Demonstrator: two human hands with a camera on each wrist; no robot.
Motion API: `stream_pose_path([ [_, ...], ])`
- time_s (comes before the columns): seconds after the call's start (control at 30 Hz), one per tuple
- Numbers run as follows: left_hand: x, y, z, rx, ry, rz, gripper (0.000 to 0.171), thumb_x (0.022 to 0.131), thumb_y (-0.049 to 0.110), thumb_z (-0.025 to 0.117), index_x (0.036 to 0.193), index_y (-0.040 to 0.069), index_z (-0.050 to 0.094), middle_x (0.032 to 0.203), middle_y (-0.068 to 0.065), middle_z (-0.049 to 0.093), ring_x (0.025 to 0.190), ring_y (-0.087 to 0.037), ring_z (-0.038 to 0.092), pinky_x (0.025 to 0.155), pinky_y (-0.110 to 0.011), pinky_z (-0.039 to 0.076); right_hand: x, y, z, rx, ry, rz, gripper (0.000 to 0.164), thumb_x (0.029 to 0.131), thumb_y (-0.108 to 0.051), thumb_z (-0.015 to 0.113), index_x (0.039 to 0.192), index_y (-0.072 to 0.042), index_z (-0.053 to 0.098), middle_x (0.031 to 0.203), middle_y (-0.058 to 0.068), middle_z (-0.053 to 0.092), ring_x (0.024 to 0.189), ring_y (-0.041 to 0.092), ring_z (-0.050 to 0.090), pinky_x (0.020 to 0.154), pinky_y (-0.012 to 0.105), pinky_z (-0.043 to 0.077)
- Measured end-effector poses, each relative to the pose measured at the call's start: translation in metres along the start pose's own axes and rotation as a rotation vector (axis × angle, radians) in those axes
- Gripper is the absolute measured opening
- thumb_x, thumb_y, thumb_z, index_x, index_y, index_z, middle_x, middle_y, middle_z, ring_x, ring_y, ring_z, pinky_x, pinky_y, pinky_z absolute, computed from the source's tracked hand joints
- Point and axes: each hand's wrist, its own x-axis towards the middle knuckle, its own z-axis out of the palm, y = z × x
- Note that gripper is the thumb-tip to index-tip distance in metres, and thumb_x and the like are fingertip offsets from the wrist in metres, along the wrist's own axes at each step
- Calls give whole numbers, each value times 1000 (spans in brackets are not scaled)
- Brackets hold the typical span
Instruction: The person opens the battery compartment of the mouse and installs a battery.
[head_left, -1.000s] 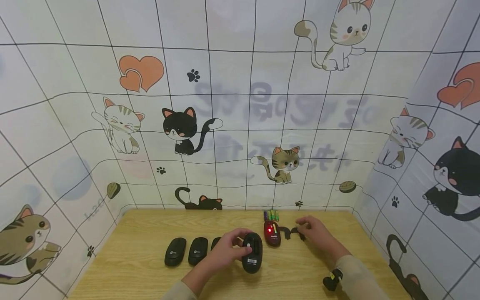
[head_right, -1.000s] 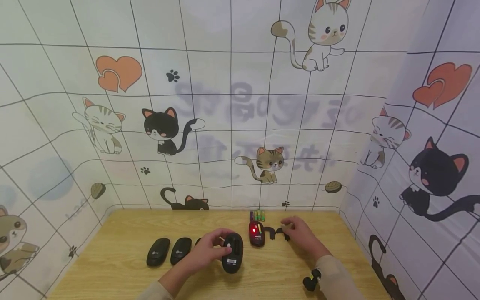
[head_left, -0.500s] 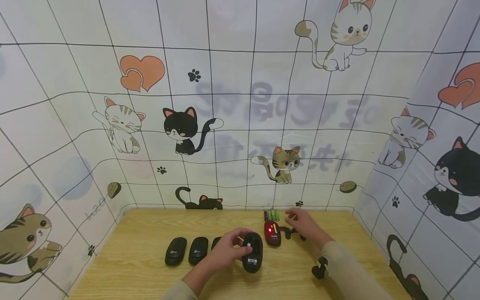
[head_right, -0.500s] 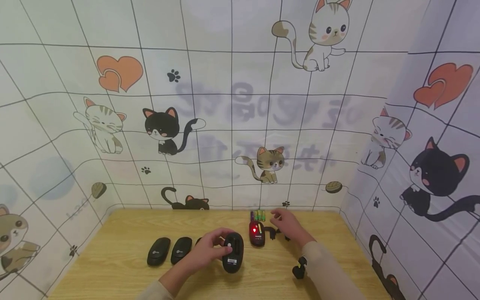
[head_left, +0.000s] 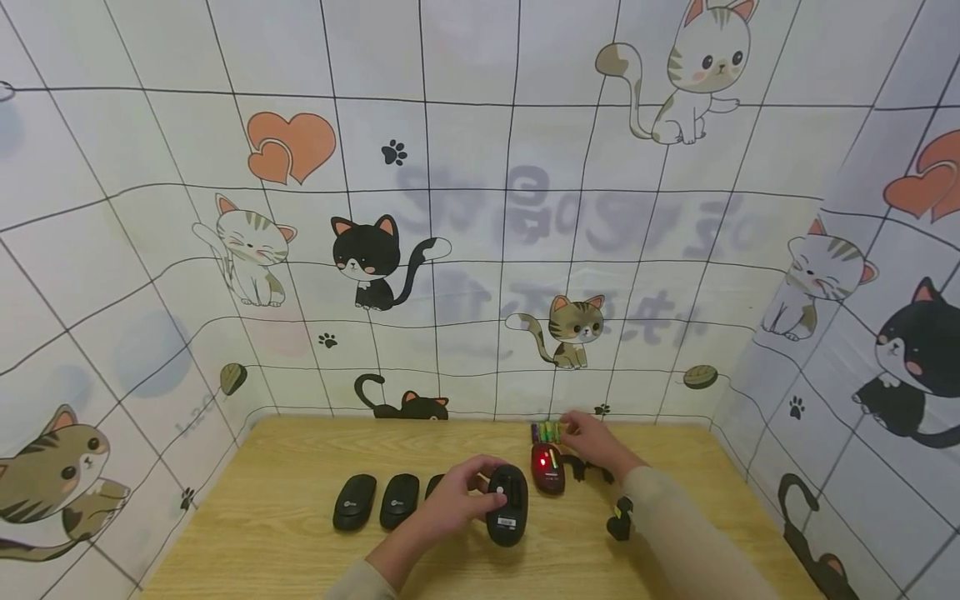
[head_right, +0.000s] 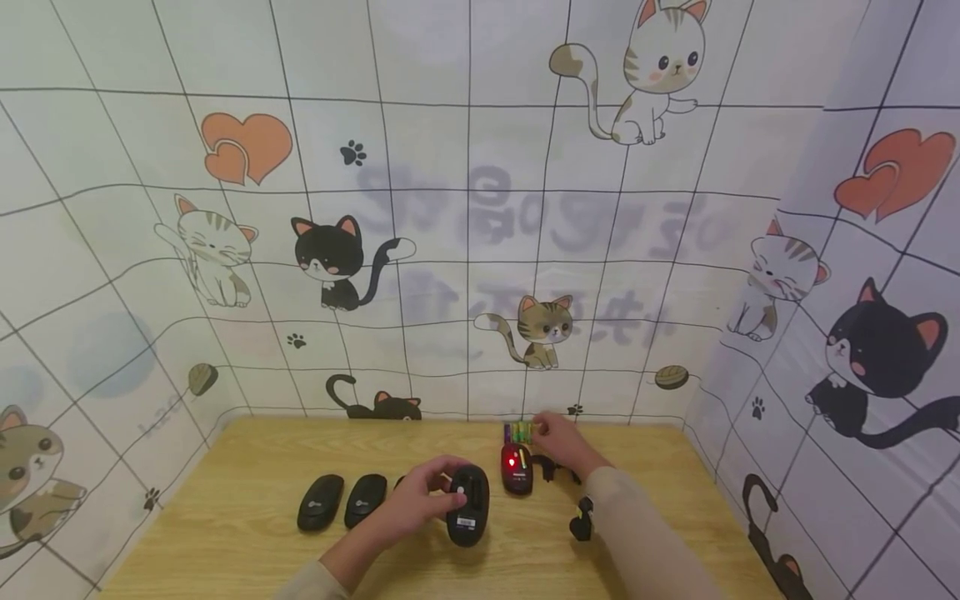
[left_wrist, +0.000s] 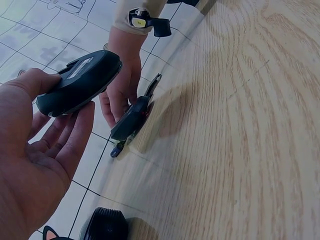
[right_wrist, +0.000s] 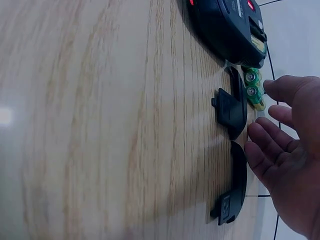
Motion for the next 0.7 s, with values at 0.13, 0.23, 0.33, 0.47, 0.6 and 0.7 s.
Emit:
stream_pose_path([
  [0.13,0,0,0,-1,1,2,40,102,12,80,140,18,69,124,-9,64,104,-25,67,75,-37,69,4,0,1,-34,-4,1,37,105,-15,73,138,1,67,119,14,73,107,29,70,94,53,61],
  [0.23,0,-1,1,-2,-1,5,40,102,12,80,140,18,70,124,-9,65,104,-25,67,75,-37,69,9,1,1,-42,-11,-8,39,104,-15,73,139,2,68,117,13,74,105,28,69,91,50,62],
  [0.33,0,-1,1,-2,-2,8,40,102,12,80,140,17,70,123,-9,64,103,-25,67,74,-37,69,11,1,1,-32,-17,-9,39,103,-13,73,139,2,69,114,11,74,102,25,69,88,47,62],
  [0.47,0,-2,1,1,2,9,41,102,11,80,140,17,70,123,-9,64,103,-25,68,74,-37,69,12,1,0,-28,-28,-7,40,102,-12,74,139,3,70,112,9,74,99,22,69,85,45,62],
  [0.6,0,-1,2,1,5,8,41,101,10,80,141,16,69,123,-9,65,103,-25,68,74,-37,69,13,0,-1,-26,-44,1,41,102,-13,74,139,3,69,111,9,75,97,22,68,83,44,62],
  [0.7,0,-1,2,0,6,4,41,101,10,80,141,16,69,123,-9,65,103,-25,68,74,-37,69,14,0,-2,-21,-56,5,42,102,-14,75,140,3,69,110,9,74,95,22,67,80,41,60],
])
